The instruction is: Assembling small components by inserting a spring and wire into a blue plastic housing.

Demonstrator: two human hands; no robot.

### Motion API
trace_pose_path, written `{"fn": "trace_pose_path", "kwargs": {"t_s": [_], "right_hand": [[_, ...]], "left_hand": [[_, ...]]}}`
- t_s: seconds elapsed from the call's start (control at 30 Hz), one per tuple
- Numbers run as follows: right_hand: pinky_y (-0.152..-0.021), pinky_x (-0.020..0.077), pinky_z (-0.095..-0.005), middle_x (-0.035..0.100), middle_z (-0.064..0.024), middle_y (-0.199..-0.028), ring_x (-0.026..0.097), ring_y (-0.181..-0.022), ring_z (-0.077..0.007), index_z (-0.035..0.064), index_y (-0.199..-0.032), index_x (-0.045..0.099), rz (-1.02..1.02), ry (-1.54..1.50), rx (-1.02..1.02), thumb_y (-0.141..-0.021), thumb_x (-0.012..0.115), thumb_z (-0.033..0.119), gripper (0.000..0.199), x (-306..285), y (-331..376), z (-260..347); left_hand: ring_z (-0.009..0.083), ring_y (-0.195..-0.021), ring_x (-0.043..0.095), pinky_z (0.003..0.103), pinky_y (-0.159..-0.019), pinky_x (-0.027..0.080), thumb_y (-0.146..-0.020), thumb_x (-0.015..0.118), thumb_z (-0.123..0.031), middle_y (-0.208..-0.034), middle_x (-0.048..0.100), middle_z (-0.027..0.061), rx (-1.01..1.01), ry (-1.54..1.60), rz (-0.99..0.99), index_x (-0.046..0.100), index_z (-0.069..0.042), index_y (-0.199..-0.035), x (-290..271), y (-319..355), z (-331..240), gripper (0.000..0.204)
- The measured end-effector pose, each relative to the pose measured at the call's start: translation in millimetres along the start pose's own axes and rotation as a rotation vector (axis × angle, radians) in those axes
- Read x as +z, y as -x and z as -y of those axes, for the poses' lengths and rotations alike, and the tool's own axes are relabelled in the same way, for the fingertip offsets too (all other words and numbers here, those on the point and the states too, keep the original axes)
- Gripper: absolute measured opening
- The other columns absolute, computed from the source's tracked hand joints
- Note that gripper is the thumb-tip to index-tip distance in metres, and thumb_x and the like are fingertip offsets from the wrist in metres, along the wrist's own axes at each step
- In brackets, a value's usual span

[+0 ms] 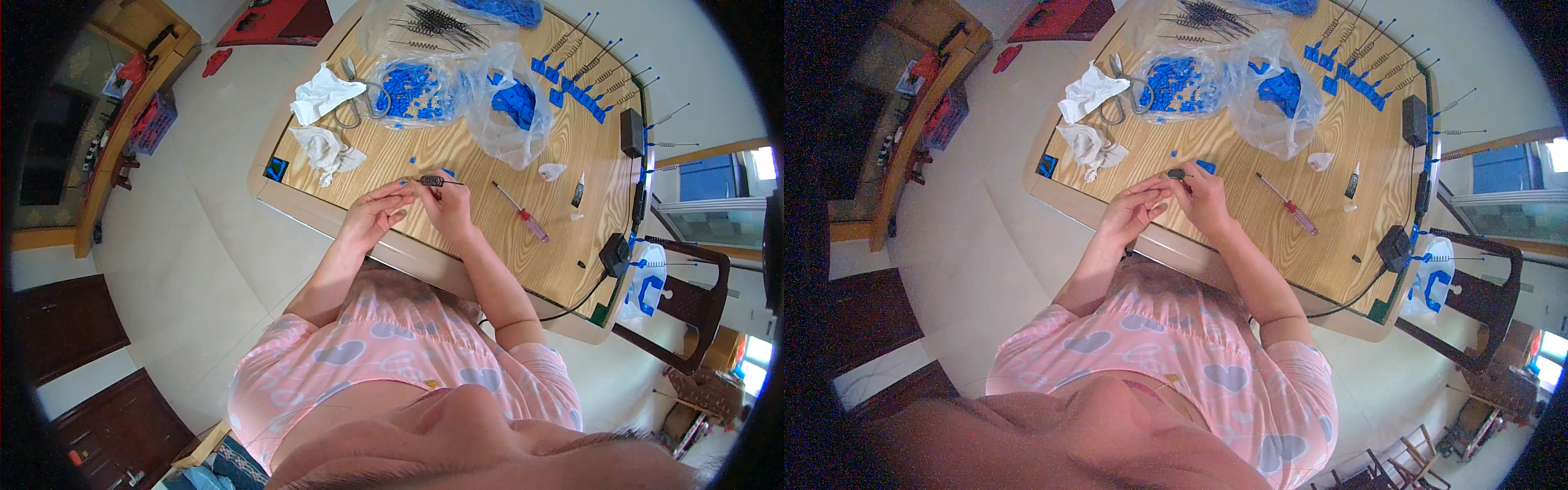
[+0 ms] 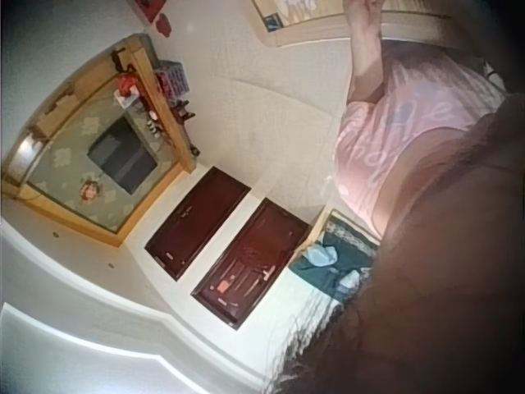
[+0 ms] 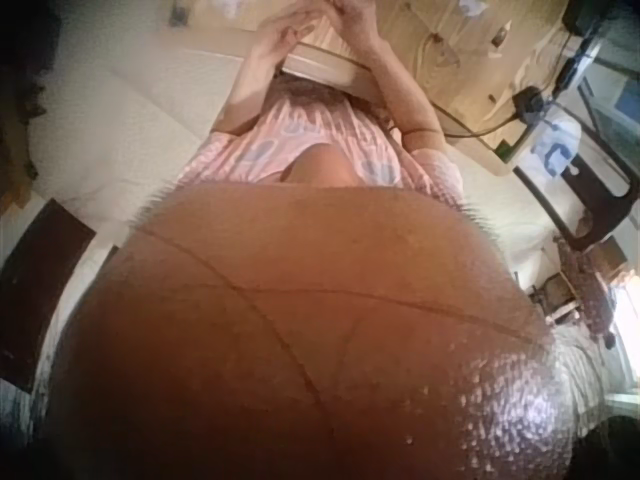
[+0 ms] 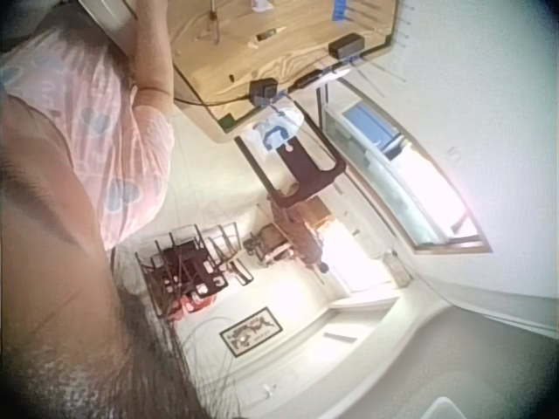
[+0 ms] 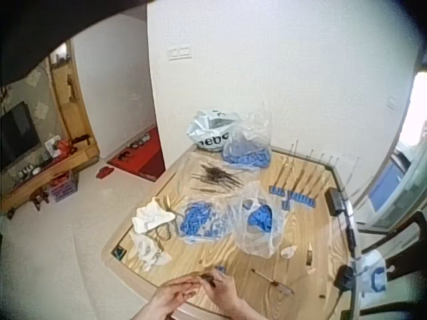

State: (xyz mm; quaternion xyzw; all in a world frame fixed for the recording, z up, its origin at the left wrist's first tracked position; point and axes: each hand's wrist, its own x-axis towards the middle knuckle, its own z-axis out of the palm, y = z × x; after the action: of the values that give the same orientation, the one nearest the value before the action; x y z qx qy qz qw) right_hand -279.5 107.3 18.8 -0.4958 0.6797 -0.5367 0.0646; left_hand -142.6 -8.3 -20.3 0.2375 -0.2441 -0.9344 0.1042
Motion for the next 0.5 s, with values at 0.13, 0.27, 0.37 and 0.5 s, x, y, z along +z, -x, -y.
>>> {"fn": "trace_pose_path", "kwargs": {"t_s": [0.13,0.27,0.37,0.5], "right_hand": [[-0.053,0.0459,-0.0317,0.062,-0.0105,-0.08,0.06,-0.064,-0.0246,0.0012,-0.082,0.066,-0.014,-0.008,-0.012,-0.078,0.067,0.001,0.004,1.1,0.1,-2.3],[-0.051,0.0457,-0.0315,0.062,-0.0108,-0.079,0.06,-0.063,-0.0245,0.0003,-0.08,0.065,-0.02,-0.011,-0.024,-0.077,0.067,0.0,0.004,0.3,-0.9,-1.1],[-0.051,0.0456,-0.0312,0.062,-0.0106,-0.078,0.06,-0.061,-0.0244,-0.0002,-0.079,0.065,-0.025,-0.005,-0.029,-0.077,0.068,0.0,0.004,0.8,-0.1,-2.7],[-0.05,0.0451,-0.0308,0.061,-0.0102,-0.077,0.06,-0.06,-0.024,-0.0003,-0.077,0.064,-0.038,0.004,-0.016,-0.076,0.068,0.0,0.005,1.4,0.6,-2.2]], "left_hand": [[0.0218,-0.106,0.061,0.028,-0.075,0.053,-0.089,0.053,0.002,-0.116,0.061,0.014,0.001,0.001,0.004,0.053,0.001,-0.123,0.6,0.6,-0.1,0.033],[0.0216,-0.107,0.061,0.028,-0.076,0.053,-0.09,0.052,0.002,-0.117,0.061,0.0139,0.002,-0.01,-0.005,0.053,0.001,-0.123,2.3,1.8,-1.1,0.034],[0.0216,-0.106,0.061,0.028,-0.076,0.053,-0.089,0.052,0.002,-0.117,0.061,0.0139,-0.002,-0.011,-0.003,0.053,0.001,-0.123,1.2,1.2,-0.5,0.034],[0.0216,-0.106,0.061,0.028,-0.076,0.053,-0.089,0.052,0.002,-0.117,0.061,0.014,0.002,-0.005,0.013,0.053,0.002,-0.123,-2.0,0.1,0.9,0.034]]}}
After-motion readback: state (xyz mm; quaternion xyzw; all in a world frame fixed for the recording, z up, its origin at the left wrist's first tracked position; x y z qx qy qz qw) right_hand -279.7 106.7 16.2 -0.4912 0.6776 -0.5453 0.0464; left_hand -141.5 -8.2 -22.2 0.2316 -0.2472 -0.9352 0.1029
